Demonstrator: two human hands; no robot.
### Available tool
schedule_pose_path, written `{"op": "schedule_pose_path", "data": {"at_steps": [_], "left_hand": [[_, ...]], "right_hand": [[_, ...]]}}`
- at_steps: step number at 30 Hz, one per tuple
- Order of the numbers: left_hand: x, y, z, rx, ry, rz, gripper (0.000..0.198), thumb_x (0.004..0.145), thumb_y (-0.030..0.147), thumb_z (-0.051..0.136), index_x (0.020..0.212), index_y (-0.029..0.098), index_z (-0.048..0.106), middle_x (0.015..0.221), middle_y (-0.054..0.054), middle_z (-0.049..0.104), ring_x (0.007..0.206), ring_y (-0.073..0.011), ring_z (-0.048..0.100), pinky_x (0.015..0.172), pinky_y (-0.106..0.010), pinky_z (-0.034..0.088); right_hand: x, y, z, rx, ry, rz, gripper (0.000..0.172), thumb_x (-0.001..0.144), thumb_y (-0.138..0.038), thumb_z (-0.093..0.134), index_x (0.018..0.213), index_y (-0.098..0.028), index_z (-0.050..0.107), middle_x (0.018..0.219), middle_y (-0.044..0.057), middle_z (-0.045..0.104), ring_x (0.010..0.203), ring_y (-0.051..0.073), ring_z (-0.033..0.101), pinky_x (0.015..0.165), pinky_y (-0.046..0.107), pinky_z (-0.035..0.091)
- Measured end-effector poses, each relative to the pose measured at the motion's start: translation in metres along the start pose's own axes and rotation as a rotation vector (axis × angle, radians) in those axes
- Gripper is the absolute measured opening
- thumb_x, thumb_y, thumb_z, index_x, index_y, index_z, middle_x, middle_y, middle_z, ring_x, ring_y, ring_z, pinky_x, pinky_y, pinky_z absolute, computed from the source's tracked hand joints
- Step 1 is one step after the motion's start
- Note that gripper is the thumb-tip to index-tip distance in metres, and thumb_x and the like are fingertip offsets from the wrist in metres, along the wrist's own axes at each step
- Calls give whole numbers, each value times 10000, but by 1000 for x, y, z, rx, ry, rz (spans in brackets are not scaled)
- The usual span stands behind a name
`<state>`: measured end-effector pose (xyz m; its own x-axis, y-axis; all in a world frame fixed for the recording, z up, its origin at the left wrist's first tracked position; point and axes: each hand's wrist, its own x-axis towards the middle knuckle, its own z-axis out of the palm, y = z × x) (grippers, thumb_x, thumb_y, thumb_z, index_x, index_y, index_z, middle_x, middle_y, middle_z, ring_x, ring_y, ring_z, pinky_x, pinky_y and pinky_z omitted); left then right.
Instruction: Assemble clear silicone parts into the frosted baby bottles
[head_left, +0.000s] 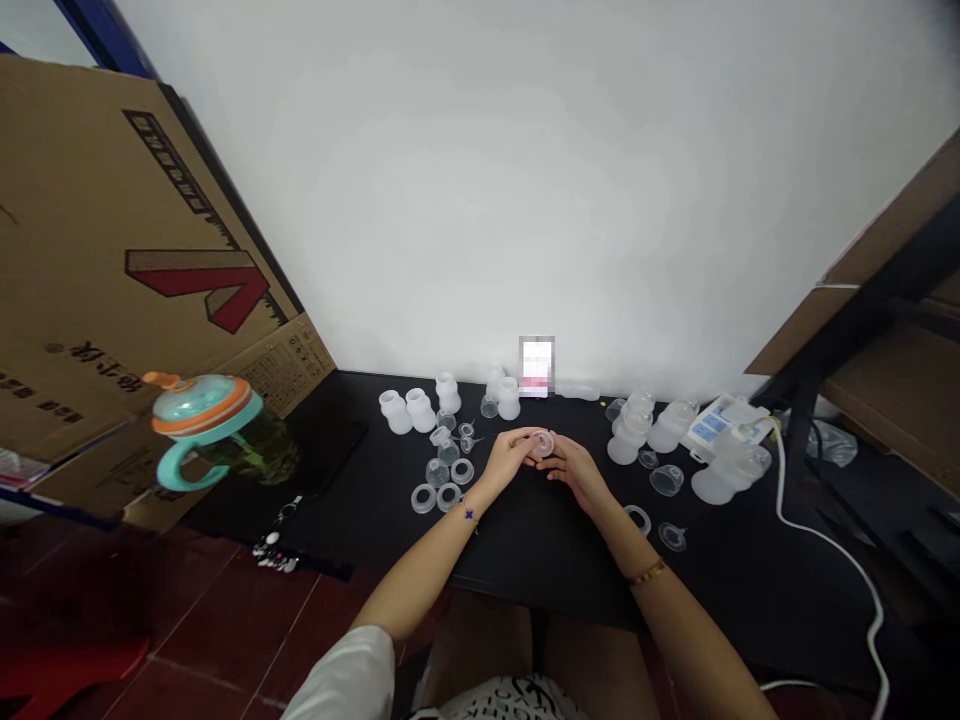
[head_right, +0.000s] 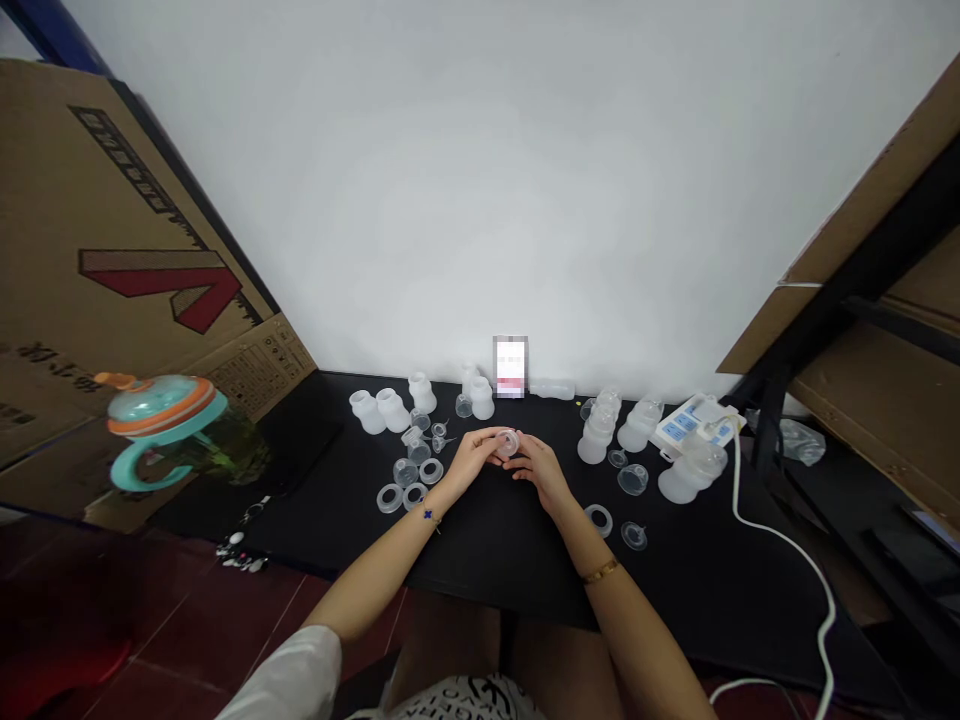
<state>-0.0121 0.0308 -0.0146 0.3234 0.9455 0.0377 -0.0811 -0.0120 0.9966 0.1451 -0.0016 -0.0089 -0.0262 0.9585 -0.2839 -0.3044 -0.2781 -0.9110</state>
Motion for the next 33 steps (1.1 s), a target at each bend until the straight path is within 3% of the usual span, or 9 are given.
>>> {"op": "schedule_pose_path", "data": {"at_steps": [11, 23, 26, 33], "left_hand": [[0, -3, 0, 118, 23, 98, 408, 843, 462, 674, 1051, 132, 794, 785, -52, 748, 604, -138, 601, 606, -261, 511], [-10, 10, 4, 251, 12, 155, 395, 894, 457, 598, 1065, 161, 796, 756, -31, 737, 641, -173, 642, 655, -283, 524], [-8, 10, 3, 162, -11, 112, 436, 872, 489, 635, 1088, 140, 783, 757, -48, 736, 624, -162, 642, 598, -261, 522], [-9, 20, 5, -113, -117, -162, 597, 809, 518, 724, 1282, 160, 662, 868, -85, 748, 644, -167, 716, 569, -243, 577]], "right_hand": [[4, 2, -4, 89, -60, 62, 192, 906, -359, 674, 970, -181, 707, 855, 77, 775, 714, 165, 745, 568, 210, 549], [6, 5, -6, 99, -95, 66, 211, 899, -383, 683, 960, -182, 710, 828, 61, 767, 654, 133, 716, 577, 201, 532], [5, 4, -5, 104, -81, 55, 206, 866, -378, 719, 939, -185, 717, 801, 47, 752, 626, 125, 693, 554, 199, 520], [2, 0, -4, 112, -33, 21, 283, 705, -383, 847, 878, -188, 735, 653, -10, 664, 532, 100, 572, 534, 218, 490]]}}
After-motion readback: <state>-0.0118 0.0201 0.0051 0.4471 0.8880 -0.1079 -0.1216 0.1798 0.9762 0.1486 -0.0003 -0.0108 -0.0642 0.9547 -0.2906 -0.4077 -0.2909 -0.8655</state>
